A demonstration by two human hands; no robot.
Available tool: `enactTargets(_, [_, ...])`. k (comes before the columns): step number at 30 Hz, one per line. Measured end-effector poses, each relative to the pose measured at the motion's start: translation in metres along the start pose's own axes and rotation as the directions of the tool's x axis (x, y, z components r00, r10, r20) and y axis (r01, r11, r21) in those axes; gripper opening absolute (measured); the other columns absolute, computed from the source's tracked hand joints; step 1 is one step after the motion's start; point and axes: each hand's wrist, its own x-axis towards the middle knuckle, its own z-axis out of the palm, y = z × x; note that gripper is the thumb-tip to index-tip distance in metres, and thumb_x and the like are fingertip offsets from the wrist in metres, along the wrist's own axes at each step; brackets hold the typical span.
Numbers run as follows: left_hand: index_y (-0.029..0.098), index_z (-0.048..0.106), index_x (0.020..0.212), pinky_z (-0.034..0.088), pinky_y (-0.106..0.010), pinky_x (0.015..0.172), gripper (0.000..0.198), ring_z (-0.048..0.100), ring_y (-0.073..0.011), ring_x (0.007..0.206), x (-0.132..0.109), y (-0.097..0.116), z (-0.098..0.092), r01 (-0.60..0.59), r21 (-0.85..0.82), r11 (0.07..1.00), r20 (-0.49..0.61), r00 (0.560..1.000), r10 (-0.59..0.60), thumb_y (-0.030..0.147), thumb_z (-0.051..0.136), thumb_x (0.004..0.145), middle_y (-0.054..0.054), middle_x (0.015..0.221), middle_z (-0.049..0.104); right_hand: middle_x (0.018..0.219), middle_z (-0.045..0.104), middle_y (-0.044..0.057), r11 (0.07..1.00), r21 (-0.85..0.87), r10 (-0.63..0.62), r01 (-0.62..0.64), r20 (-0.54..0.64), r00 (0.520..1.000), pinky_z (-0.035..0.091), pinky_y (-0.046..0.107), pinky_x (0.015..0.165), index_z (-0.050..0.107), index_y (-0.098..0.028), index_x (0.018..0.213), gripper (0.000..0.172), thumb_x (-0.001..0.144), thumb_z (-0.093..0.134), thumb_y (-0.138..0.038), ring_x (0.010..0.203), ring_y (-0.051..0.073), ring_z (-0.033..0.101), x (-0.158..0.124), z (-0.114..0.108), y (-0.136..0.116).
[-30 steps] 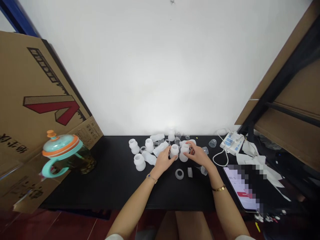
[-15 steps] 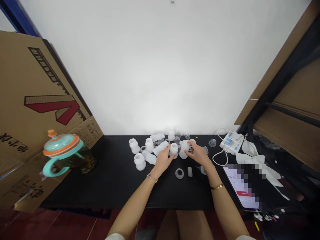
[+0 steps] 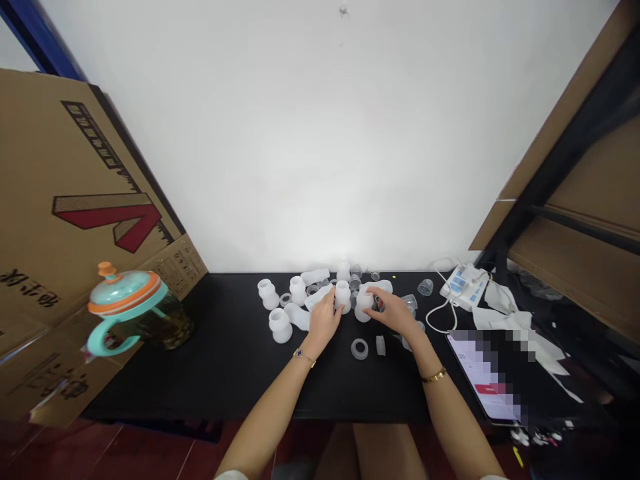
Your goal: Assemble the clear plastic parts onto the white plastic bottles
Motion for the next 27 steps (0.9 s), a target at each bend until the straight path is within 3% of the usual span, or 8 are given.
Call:
enactTargets(6, [0.019,0.037,0.146,0.056,-0.047,0.087,0.053,0.067,-0.0298,0.101,0.001,-0.003,0.001,-0.008,0.05,0.999,0.02,1.0,0.007,0.027,0.049,0.095,-0.016,0.126,0.064,0.092,0.07,0.003,0.999,0.013,-0.03,0.029,0.052,0.998,0.049,0.03,0.071,0.056,-0.026,0.135,0.053,0.085,0.065,-0.039,0.072,0.019,0.063,0.001,0.011,-0.01])
enactTargets(13, [0.02,0.033,0.148,0.055,-0.048,0.09,0.056,0.065,-0.0315,0.109,0.0,0.002,-0.004,0.013,0.053,0.999,0.007,1.0,-0.013,0.022,0.046,0.093,-0.016,0.131,0.061,0.114,0.071,0.007,0.994,-0.062,-0.083,0.084,0.029,0.996,0.051,0.033,0.079,0.05,-0.028,0.142,0.056,0.089,0.063,-0.038,0.089,0.023,0.068,0.001,0.022,-0.011])
enactTargets(16, [0.023,0.025,0.152,0.053,-0.048,0.096,0.064,0.058,-0.0311,0.122,0.0,0.006,-0.007,-0.009,0.007,1.0,-0.038,0.999,0.01,0.023,0.049,0.092,-0.016,0.143,0.05,0.112,0.071,0.007,0.995,-0.075,-0.067,0.068,0.022,0.998,0.051,0.032,0.079,0.042,-0.028,0.149,0.065,0.088,0.064,-0.038,0.091,0.024,0.068,0.0,0.022,-0.013])
enactTargets(20, [0.02,0.017,0.154,0.046,-0.048,0.108,0.072,0.037,-0.0312,0.142,0.001,0.014,-0.013,-0.058,-0.027,0.998,-0.133,0.99,0.054,0.027,0.052,0.092,-0.016,0.154,0.036,0.111,0.071,0.005,0.998,-0.058,-0.028,0.031,0.049,0.998,0.05,0.031,0.076,0.026,-0.031,0.156,0.084,0.084,0.069,-0.038,0.089,0.024,0.069,0.0,0.015,-0.014])
enactTargets(23, [0.019,0.021,0.153,0.044,-0.047,0.11,0.067,0.036,-0.0303,0.143,0.001,0.02,-0.022,-0.083,-0.044,0.996,-0.196,0.978,0.072,0.031,0.051,0.094,-0.017,0.154,0.035,0.116,0.07,0.005,0.999,0.011,-0.038,0.038,0.066,0.997,0.05,0.031,0.075,0.021,-0.031,0.157,0.093,0.08,0.071,-0.045,0.088,0.024,0.068,-0.002,0.001,-0.009])
enactTargets(25, [0.02,0.029,0.151,0.044,-0.046,0.11,0.061,0.041,-0.0293,0.14,-0.002,0.025,-0.028,-0.124,-0.064,0.99,-0.197,0.974,0.109,0.034,0.05,0.095,-0.016,0.152,0.04,0.119,0.068,0.007,0.998,0.056,-0.029,0.03,-0.02,0.999,0.051,0.032,0.075,0.023,-0.029,0.157,0.086,0.084,0.066,-0.048,0.087,0.024,0.066,-0.003,-0.01,-0.004])
enactTargets(27, [0.021,0.04,0.145,0.045,-0.046,0.109,0.055,0.046,-0.0292,0.136,-0.007,0.032,-0.034,-0.171,-0.087,0.981,-0.131,0.979,0.159,0.038,0.051,0.095,-0.014,0.146,0.048,0.119,0.068,0.009,0.995,0.101,0.034,-0.02,-0.136,0.99,0.05,0.033,0.077,0.033,-0.025,0.153,0.064,0.095,0.051,-0.047,0.087,0.023,0.065,-0.003,-0.019,0.002])
